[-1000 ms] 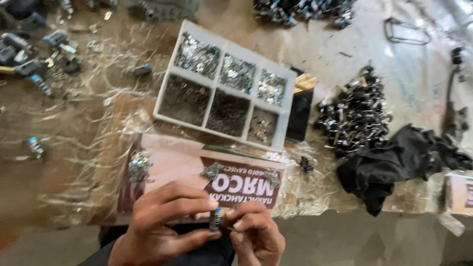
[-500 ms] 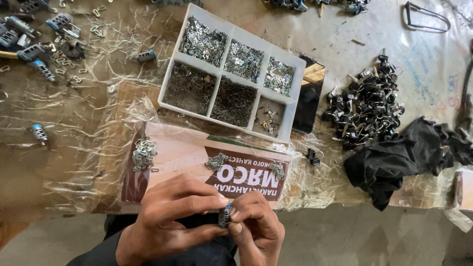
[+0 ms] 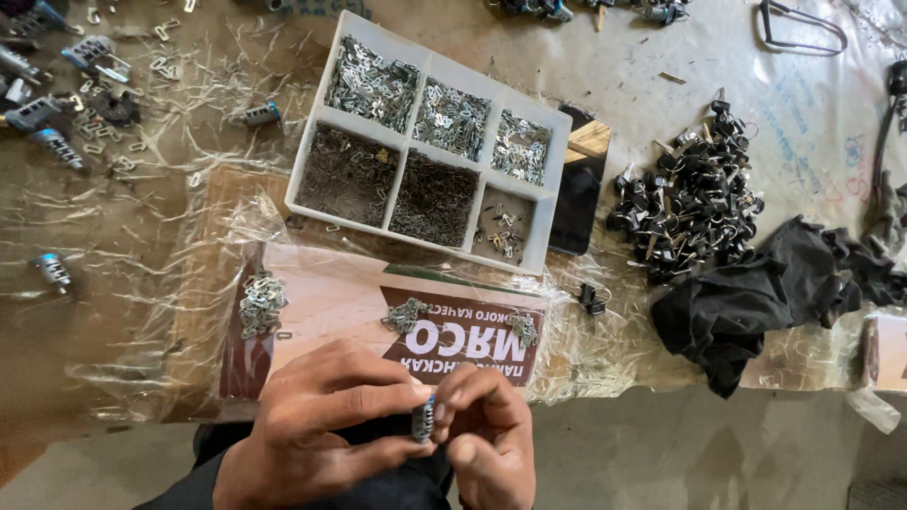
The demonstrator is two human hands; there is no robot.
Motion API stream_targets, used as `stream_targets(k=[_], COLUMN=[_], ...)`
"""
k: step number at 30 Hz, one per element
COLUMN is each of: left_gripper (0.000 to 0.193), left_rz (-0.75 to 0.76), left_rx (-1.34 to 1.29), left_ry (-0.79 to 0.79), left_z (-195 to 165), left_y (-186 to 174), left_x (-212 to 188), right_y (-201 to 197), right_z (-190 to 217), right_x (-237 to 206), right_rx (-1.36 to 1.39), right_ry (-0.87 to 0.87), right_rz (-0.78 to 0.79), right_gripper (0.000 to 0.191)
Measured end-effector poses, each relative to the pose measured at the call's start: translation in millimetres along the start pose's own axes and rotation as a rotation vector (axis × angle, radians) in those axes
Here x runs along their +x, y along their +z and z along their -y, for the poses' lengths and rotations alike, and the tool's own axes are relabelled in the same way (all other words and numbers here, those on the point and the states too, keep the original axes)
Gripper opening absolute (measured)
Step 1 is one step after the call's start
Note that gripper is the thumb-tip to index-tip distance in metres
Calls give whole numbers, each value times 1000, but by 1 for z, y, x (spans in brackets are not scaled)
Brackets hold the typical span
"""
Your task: The person sits at a workbench covered with piles of small metal parts and assembles them one at a time, fitting a small metal piece into a cylindrical component by hand. Completed assemblies are placed into a compartmented plastic sorting tray, and the person occasionally reaches into piles to pick the next part.
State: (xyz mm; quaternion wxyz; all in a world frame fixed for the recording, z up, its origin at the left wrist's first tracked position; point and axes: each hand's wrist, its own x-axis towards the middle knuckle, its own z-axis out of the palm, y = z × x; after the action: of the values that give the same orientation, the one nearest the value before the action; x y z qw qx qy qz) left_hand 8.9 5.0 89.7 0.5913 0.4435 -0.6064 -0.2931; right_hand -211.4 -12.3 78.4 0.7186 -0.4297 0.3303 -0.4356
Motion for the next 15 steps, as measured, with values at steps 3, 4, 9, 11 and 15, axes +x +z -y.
stream_targets(k=[3, 4, 9, 11, 15], left_gripper=[48, 47, 35, 32, 28], left_rz=[23, 44, 129, 97, 43], left_rx=[-6, -18, 69, 112, 67], left_ry=[18, 16, 49, 41, -206], left_z=[0, 0, 4, 8, 3], left_y=[6, 8, 18, 24, 27], left_x=[-1, -1, -1, 1, 0], right_y=[0, 0, -12, -27, -58], right_z=[1, 3, 27, 45, 62], right_x=[0, -1, 6, 18, 58], right_rx=[-75, -122, -237, -559, -1765], right_ry=[49, 77, 155, -15, -613], right_rz=[-118, -122, -81, -9, -625], right_gripper=[34, 33, 22, 9, 19])
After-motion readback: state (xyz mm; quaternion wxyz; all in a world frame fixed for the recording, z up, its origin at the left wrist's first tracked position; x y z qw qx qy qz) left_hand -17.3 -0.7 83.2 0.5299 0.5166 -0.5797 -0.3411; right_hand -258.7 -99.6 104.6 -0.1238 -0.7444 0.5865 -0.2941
